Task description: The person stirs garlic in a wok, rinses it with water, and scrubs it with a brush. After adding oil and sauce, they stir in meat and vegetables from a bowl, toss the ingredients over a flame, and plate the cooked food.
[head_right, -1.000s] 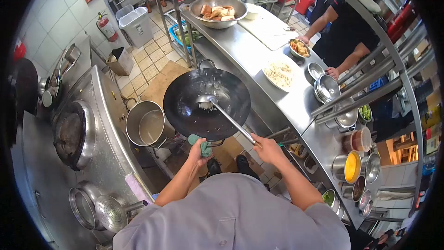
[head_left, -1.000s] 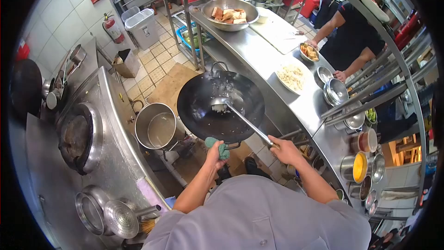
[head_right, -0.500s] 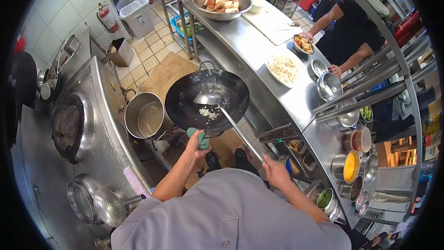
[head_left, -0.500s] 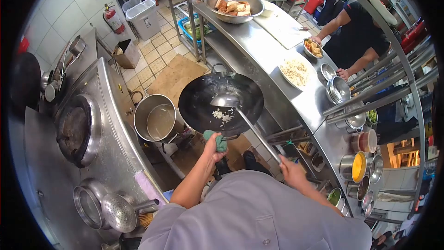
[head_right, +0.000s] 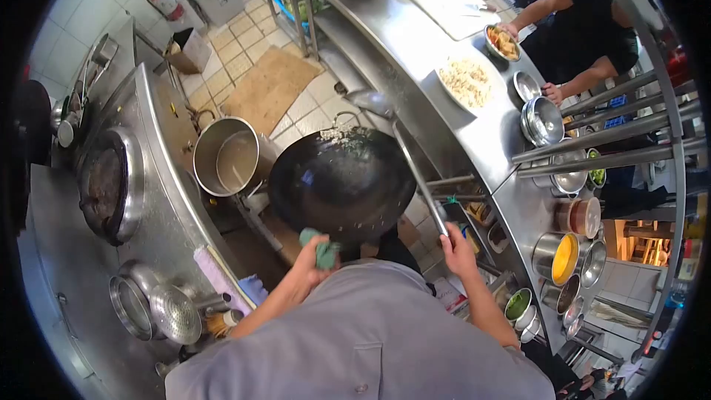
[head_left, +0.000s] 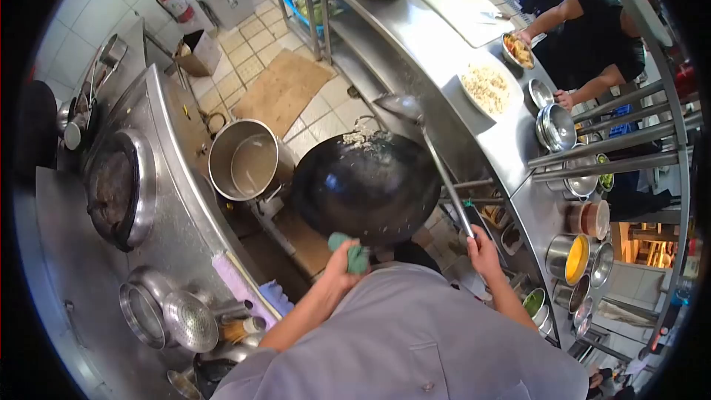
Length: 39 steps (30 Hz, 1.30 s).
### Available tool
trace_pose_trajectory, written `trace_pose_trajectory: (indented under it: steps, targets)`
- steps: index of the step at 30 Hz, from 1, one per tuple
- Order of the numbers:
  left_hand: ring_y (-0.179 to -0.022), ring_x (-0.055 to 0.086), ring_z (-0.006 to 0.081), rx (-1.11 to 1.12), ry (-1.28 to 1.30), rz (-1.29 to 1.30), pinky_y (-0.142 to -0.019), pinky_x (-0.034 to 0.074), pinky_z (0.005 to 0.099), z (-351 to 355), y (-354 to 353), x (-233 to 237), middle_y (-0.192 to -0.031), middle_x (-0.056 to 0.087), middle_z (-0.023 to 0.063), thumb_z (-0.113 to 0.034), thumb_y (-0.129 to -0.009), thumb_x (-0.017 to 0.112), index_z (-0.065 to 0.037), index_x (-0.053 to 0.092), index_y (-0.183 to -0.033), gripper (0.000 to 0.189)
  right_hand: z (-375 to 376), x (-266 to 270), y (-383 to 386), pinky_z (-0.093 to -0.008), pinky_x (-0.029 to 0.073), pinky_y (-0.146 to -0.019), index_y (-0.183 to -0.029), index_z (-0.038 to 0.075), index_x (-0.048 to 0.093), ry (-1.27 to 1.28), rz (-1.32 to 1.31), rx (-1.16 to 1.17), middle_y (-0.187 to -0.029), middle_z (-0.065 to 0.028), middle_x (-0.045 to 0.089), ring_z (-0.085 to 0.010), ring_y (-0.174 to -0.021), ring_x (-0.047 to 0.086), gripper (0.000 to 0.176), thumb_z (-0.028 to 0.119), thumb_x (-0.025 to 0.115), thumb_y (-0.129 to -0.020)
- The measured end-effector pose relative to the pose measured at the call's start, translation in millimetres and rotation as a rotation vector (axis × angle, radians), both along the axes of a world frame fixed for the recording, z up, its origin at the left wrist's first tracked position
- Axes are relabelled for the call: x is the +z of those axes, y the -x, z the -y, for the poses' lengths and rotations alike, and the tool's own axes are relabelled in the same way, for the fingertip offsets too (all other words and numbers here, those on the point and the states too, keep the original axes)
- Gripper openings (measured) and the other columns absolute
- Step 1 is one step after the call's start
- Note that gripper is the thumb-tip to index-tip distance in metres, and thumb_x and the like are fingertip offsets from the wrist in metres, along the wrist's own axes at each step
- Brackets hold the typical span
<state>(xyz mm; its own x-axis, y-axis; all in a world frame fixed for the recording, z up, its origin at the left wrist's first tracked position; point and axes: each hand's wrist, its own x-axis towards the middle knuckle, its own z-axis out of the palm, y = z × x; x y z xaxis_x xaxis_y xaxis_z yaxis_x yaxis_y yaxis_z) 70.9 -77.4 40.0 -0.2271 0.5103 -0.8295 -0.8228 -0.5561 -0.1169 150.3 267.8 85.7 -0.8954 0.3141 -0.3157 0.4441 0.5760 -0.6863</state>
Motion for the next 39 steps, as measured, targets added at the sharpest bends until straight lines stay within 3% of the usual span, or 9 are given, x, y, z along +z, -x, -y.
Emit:
trace_pose_trajectory:
  steps: [6, 9, 15, 20, 24, 27, 35, 37, 39]
  targets:
    - [-0.057, 0.051, 0.0176, 0.031, 0.063, 0.038, -0.054, 0.047, 0.033, -60.4, 121.2, -119.0, -0.063, 0.05, 0.002, -0.028, -0.078, 0.063, -0.015, 0.05, -0.076, 0.018, 30.1, 55.9, 40.8, -0.0275, 0.041, -0.053, -0.131, 0.002, 0.038, 0.103, 0.102, 0.054, -0.071, -0.0048, 0.052, -0.0121, -0.056, 0.048, 0.047, 0.012, 0.055, -0.088]
    - [-0.059, 0.052, 0.0174, -0.021, 0.157, -0.041, -0.053, 0.046, 0.0329, -56.4, 134.5, -102.1, -0.069, 0.052, 0.0013, -0.03, -0.081, 0.061, -0.016, 0.051, -0.079, 0.018, 43.9, 87.6, 54.8, -0.0259, 0.04, -0.047, -0.133, 0.001, 0.033, 0.372, 0.191, -0.109, -0.071, -0.0037, 0.051, -0.0105, -0.051, 0.047, 0.051, 0.011, 0.054, -0.088]
    - [-0.082, 0.056, 0.0173, -0.063, 0.548, -0.572, -0.071, 0.048, 0.0353, -37.1, 22.1, -108.0, -0.09, 0.056, 0.004, -0.023, -0.081, 0.064, -0.008, 0.052, -0.101, 0.028, 70.4, 49.5, 75.9, -0.0241, 0.038, -0.043, -0.132, 0.002, 0.032, 0.377, 0.257, -0.107, -0.071, -0.0034, 0.048, -0.01, -0.049, 0.046, 0.044, 0.01, 0.047, -0.091]
    - [-0.081, 0.057, 0.019, -0.122, 1.017, -0.76, -0.074, 0.046, 0.033, -44.5, -3.7, -160.9, -0.089, 0.059, 0.0052, -0.022, -0.076, 0.066, -0.004, 0.055, -0.1, 0.032, 102.2, 73.5, 116.4, -0.0232, 0.04, -0.047, -0.101, 0.008, 0.042, 1.327, 0.408, -0.437, -0.074, -0.0039, 0.049, -0.0094, -0.054, 0.046, 0.013, 0.014, 0.049, -0.091]
    - [-0.073, 0.055, 0.0195, -0.206, 0.644, -0.361, -0.065, 0.047, 0.0362, -36.3, 64.7, -92.3, -0.082, 0.055, 0.0045, -0.024, -0.077, 0.063, -0.009, 0.055, -0.091, 0.023, 84.9, 71.4, 88.7, -0.0224, 0.041, -0.047, -0.094, 0.011, 0.044, 1.806, 0.541, -0.647, -0.079, -0.0031, 0.047, -0.0056, -0.053, 0.044, 0.009, 0.019, 0.049, -0.093]
    - [-0.067, 0.052, 0.0194, -0.239, 0.422, -0.153, -0.06, 0.046, 0.0352, -25.8, 71.2, -112.0, -0.076, 0.051, 0.0035, -0.027, -0.077, 0.061, -0.012, 0.054, -0.087, 0.019, 67.2, 92.7, 47.1, -0.0224, 0.041, -0.047, -0.1, 0.011, 0.047, 2.024, 0.554, -0.602, -0.079, -0.0036, 0.046, -0.0059, -0.053, 0.044, 0.009, 0.017, 0.047, -0.094]
    - [-0.062, 0.049, 0.0183, -0.239, 0.285, 0.038, -0.057, 0.044, 0.037, -22.1, 25.7, -137.0, -0.076, 0.05, 0.0035, -0.031, -0.077, 0.061, -0.015, 0.052, -0.085, 0.02, 45.4, 184.6, 9.5, -0.0233, 0.04, -0.045, -0.136, 0.015, 0.032, 1.373, -0.099, -0.423, -0.076, -0.0055, 0.047, -0.0083, -0.049, 0.044, 0.047, 0.013, 0.048, -0.092]
    - [-0.065, 0.051, 0.0197, -0.224, 0.272, -0.013, -0.057, 0.044, 0.0377, -11.4, 22.0, -131.6, -0.079, 0.052, 0.0038, -0.033, -0.078, 0.061, -0.014, 0.053, -0.087, 0.023, 47.9, 169.9, 13.5, -0.0226, 0.04, -0.047, -0.14, 0.015, 0.027, 0.584, -0.205, -0.273, -0.074, -0.0032, 0.047, -0.008, -0.051, 0.046, 0.055, 0.008, 0.048, -0.091]
    - [-0.068, 0.052, 0.0204, -0.256, 0.299, -0.069, -0.057, 0.044, 0.0378, -6.8, 22.8, -112.1, -0.081, 0.053, 0.0041, -0.034, -0.079, 0.059, -0.014, 0.053, -0.089, 0.024, 35.5, 122.9, 23.8, -0.026, 0.042, -0.051, -0.141, 0.013, 0.025, 0.399, -0.263, -0.304, -0.071, -0.0043, 0.048, -0.0107, -0.053, 0.049, 0.059, 0.005, 0.049, -0.088]
